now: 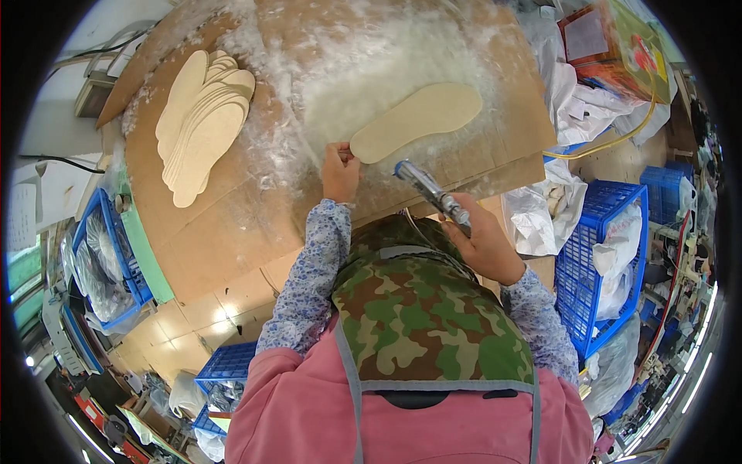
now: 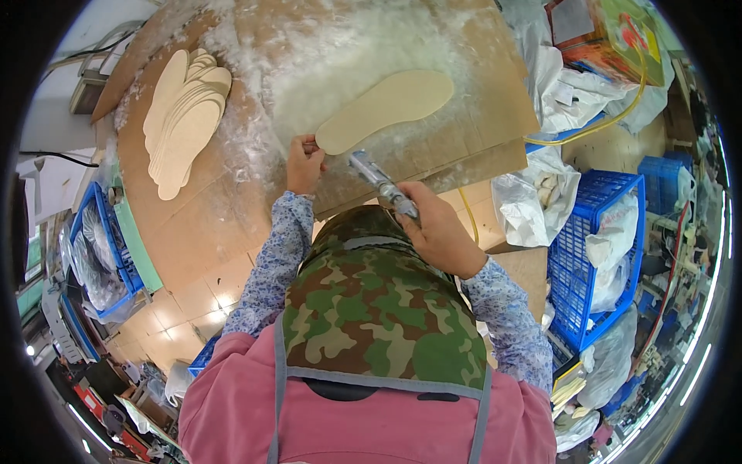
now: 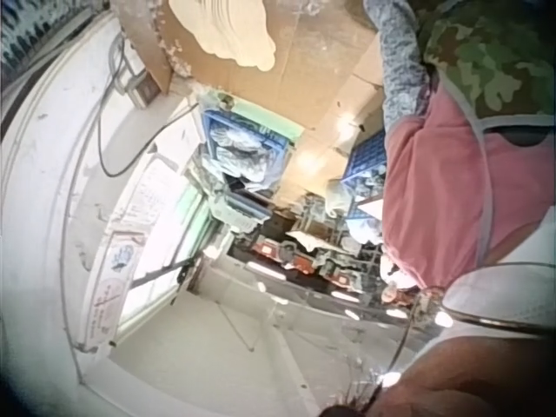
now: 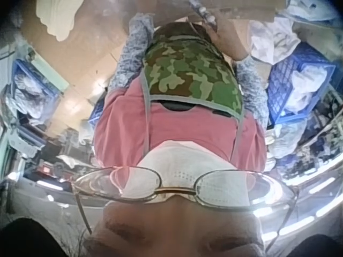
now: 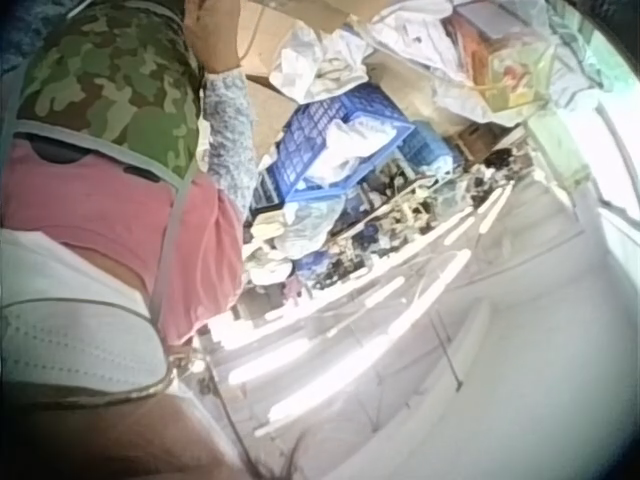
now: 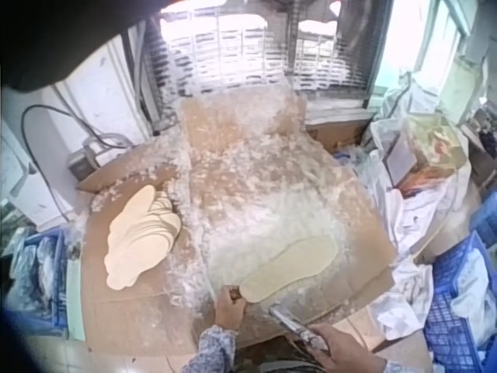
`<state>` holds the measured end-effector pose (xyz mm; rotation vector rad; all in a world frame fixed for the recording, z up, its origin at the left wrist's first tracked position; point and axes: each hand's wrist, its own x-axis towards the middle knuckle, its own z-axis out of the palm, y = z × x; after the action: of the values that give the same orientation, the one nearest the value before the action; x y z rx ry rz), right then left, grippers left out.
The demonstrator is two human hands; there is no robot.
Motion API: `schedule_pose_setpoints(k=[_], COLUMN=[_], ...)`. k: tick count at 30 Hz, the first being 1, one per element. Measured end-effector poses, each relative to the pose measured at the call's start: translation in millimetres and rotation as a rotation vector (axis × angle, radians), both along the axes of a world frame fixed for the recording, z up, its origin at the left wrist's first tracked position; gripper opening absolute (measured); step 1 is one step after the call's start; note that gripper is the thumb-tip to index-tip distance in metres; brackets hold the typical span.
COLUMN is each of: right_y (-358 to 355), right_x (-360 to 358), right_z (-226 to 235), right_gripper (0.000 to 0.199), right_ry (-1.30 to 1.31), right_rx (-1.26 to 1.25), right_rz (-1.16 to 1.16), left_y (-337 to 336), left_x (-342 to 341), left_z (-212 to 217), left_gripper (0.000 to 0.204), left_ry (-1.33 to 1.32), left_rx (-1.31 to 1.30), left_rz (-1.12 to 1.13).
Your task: The recorder sprays adhesive onto individual shoe insoles using a pneumatic spray gun.
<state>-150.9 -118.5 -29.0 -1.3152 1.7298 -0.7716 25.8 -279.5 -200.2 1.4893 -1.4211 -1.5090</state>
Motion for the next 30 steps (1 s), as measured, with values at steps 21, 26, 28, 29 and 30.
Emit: schedule_pose_setpoints(k=[21, 26, 28, 29, 30], right_y=[-2.6, -4.2, -6.1, -8.3, -8.9], right_x=[-7.6, -7.5, -14.1, -18.3, -23.0], right_z=[2.0, -6.7, -5.8, -2.6, -0.7], right_gripper=[0.032, 0.03, 0.032, 0.031, 0.03], right_ry=[0.028, 0.043, 0.03, 0.077, 0.125], right_rx=[0.01, -0.031, -0.008, 0.013, 0.034], right_rz=[0.004, 0.031, 0.004, -0.006, -0.02], left_y=[-1.9, -2.2, -1.2, -1.1, -1.0], left_x=[1.1, 0.7, 0.0, 0.0, -0.3], left_z=[-11.4, -12.5, -11.5, -10.8, -10.9], left_gripper=[0.027, 0.027, 0.027, 0.027, 0.027], left_ry=[0.008, 0.012, 0.003, 0.005, 0.008], left_rx=[-0.012, -0.029, -0.023, -0.022, -0.03], left_rz=[-0.002, 0.004, 0.02, 0.025, 0.024])
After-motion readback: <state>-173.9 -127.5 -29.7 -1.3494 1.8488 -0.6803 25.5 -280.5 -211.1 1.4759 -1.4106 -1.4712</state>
